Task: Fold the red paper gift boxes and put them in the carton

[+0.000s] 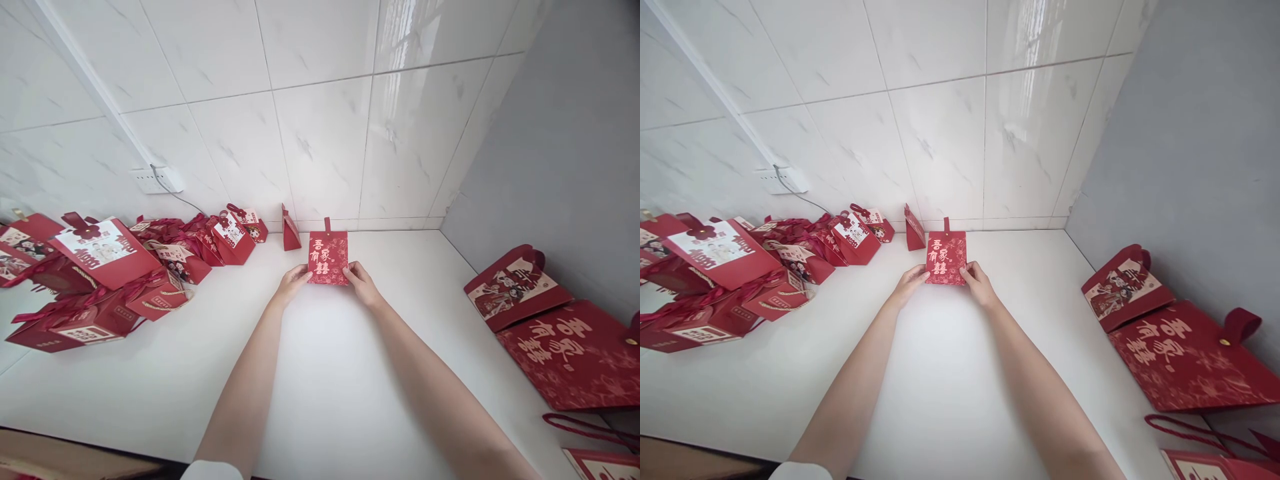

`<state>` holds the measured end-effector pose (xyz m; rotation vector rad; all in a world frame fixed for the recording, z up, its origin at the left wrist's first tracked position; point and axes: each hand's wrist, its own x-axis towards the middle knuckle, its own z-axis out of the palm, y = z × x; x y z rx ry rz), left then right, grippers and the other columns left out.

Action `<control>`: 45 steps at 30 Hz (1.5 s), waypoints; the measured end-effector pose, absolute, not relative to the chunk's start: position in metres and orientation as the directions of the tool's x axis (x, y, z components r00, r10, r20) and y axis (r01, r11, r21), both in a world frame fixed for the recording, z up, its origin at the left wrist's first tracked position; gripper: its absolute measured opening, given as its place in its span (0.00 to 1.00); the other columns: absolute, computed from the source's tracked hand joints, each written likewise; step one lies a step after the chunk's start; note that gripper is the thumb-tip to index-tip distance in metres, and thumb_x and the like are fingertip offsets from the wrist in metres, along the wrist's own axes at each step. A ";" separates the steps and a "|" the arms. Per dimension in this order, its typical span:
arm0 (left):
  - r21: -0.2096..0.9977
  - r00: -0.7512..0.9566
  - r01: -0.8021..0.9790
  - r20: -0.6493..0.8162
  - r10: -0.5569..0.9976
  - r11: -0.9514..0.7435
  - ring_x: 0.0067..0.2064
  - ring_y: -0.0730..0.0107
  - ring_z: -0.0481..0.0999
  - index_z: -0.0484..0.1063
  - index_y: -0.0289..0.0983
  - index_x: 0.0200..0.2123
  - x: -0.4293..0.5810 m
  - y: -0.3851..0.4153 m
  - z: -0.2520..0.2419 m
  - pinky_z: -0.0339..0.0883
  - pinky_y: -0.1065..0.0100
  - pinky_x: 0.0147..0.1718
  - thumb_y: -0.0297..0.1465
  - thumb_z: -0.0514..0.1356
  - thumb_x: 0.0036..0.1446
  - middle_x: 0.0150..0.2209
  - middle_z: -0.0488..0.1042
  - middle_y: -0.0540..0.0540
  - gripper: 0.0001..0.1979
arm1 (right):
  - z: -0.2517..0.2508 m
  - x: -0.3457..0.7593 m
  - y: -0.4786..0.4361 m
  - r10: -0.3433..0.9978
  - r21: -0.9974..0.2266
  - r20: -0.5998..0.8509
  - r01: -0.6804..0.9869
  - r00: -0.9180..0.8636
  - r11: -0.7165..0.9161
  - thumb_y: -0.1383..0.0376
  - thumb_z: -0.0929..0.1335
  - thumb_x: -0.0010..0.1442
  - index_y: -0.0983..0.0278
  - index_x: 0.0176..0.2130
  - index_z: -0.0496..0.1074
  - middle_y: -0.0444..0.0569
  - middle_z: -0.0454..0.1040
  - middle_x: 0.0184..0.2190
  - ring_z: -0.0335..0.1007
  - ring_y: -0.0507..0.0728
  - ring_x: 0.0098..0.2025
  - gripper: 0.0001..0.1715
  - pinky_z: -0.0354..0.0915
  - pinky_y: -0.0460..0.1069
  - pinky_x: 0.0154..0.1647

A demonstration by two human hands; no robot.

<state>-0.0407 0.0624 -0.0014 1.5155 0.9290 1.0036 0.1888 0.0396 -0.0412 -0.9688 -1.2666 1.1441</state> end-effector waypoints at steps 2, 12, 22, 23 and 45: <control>0.991 0.305 0.027 0.117 0.945 -0.131 0.49 0.58 0.73 0.73 0.36 0.45 -0.041 0.062 -0.001 0.63 0.58 0.52 0.42 0.65 0.51 0.47 0.76 0.43 0.21 | -0.037 0.189 0.036 0.966 -0.968 0.221 -0.149 -0.137 0.200 0.47 0.67 0.58 0.60 0.34 0.63 0.44 0.70 0.36 0.65 0.55 0.39 0.20 0.61 0.50 0.43; 0.999 0.405 -0.039 0.028 0.914 -0.013 0.50 0.55 0.74 0.76 0.36 0.45 -0.052 0.066 0.000 0.61 0.56 0.54 0.39 0.68 0.47 0.47 0.77 0.42 0.22 | -0.027 0.187 0.028 0.955 -0.976 0.202 -0.124 -0.218 0.178 0.47 0.70 0.54 0.62 0.33 0.66 0.47 0.74 0.38 0.69 0.57 0.42 0.22 0.64 0.52 0.46; 0.999 0.361 -0.034 0.016 0.932 -0.004 0.47 0.57 0.75 0.76 0.35 0.42 -0.050 0.066 -0.005 0.61 0.57 0.53 0.41 0.67 0.48 0.44 0.78 0.42 0.20 | -0.029 0.186 0.031 0.972 -0.984 0.162 0.045 -0.168 0.172 0.39 0.66 0.54 0.62 0.34 0.72 0.47 0.74 0.33 0.68 0.59 0.41 0.30 0.64 0.52 0.44; 0.999 0.358 -0.035 0.019 0.934 -0.007 0.47 0.57 0.75 0.76 0.35 0.42 -0.050 0.066 -0.005 0.62 0.57 0.52 0.41 0.66 0.49 0.44 0.78 0.42 0.20 | -0.029 0.186 0.031 0.972 -0.984 0.164 0.047 -0.169 0.174 0.39 0.65 0.54 0.62 0.34 0.71 0.47 0.74 0.33 0.68 0.59 0.41 0.30 0.64 0.52 0.44; 0.996 0.389 0.039 0.060 0.919 -0.081 0.50 0.57 0.73 0.74 0.35 0.41 -0.046 0.063 0.000 0.62 0.58 0.53 0.45 0.64 0.50 0.47 0.76 0.42 0.22 | -0.036 0.187 0.040 0.992 -0.981 0.126 -0.147 -0.015 0.123 0.43 0.65 0.55 0.63 0.31 0.74 0.51 0.77 0.39 0.72 0.60 0.43 0.27 0.66 0.55 0.48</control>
